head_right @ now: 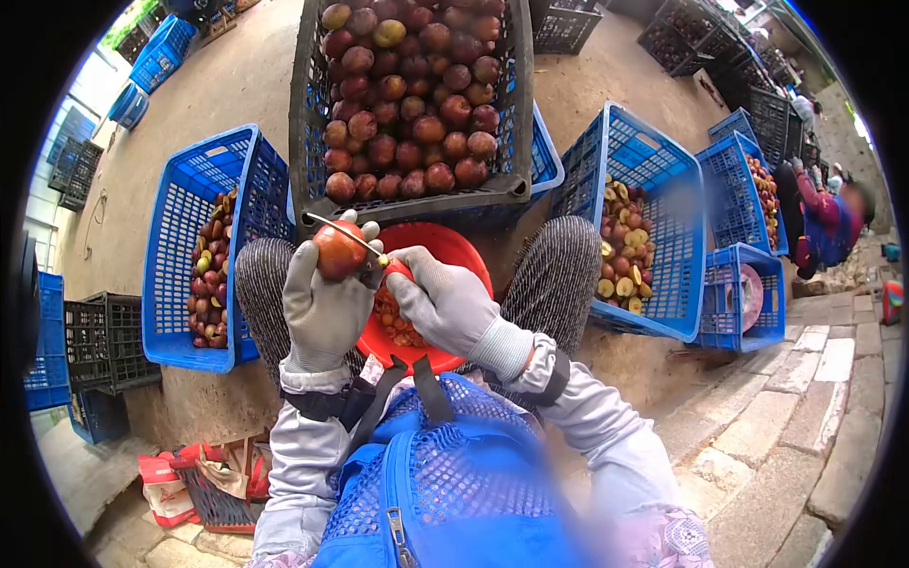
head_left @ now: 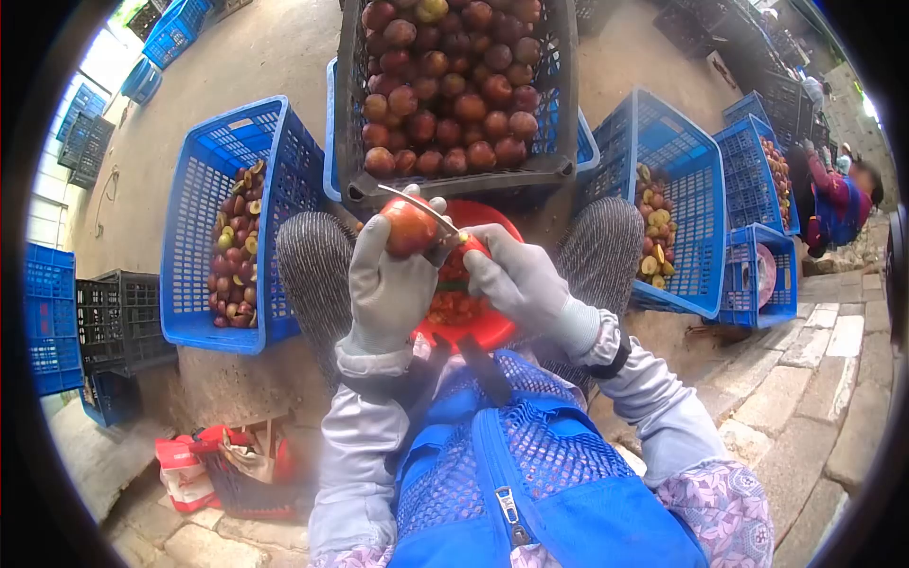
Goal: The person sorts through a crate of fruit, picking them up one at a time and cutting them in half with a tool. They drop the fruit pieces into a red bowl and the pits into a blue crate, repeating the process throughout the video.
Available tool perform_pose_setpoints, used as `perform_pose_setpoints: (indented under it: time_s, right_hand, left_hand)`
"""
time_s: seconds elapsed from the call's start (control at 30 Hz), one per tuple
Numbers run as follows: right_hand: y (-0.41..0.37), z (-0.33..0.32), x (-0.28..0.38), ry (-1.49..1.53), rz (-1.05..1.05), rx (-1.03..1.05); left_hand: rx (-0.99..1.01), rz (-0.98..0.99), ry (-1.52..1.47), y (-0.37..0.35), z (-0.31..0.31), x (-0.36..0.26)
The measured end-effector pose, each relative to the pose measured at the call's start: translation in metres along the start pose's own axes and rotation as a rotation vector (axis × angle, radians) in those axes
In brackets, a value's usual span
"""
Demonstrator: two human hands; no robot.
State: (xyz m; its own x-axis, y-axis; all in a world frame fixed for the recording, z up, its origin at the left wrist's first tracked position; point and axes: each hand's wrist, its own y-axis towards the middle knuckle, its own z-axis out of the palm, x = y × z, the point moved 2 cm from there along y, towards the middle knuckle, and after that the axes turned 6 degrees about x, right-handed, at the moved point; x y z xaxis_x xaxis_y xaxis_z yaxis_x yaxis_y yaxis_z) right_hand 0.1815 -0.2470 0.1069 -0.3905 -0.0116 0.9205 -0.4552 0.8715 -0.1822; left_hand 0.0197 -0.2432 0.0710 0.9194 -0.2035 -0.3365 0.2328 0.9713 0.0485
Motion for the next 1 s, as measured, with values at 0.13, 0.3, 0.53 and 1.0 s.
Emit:
perform_pose_setpoints:
  time_s: [0.13, 0.3, 0.53, 1.0]
  right_hand:
    - [-0.005, 0.006, -0.004, 0.015, -0.039, -0.036]
    - [-0.005, 0.01, -0.012, 0.046, -0.033, -0.047]
    - [-0.005, 0.01, -0.01, 0.009, -0.048, -0.077]
    - [-0.005, 0.001, -0.012, 0.162, -0.018, 0.05]
  left_hand:
    - [-0.041, -0.012, 0.004, -0.001, -0.002, 0.002]
    - [-0.055, -0.028, -0.036, -0.001, -0.002, 0.005]
    - [-0.046, -0.055, -0.112, -0.002, -0.008, 0.009]
    - [-0.033, -0.007, 0.42, -0.001, 0.01, 0.01]
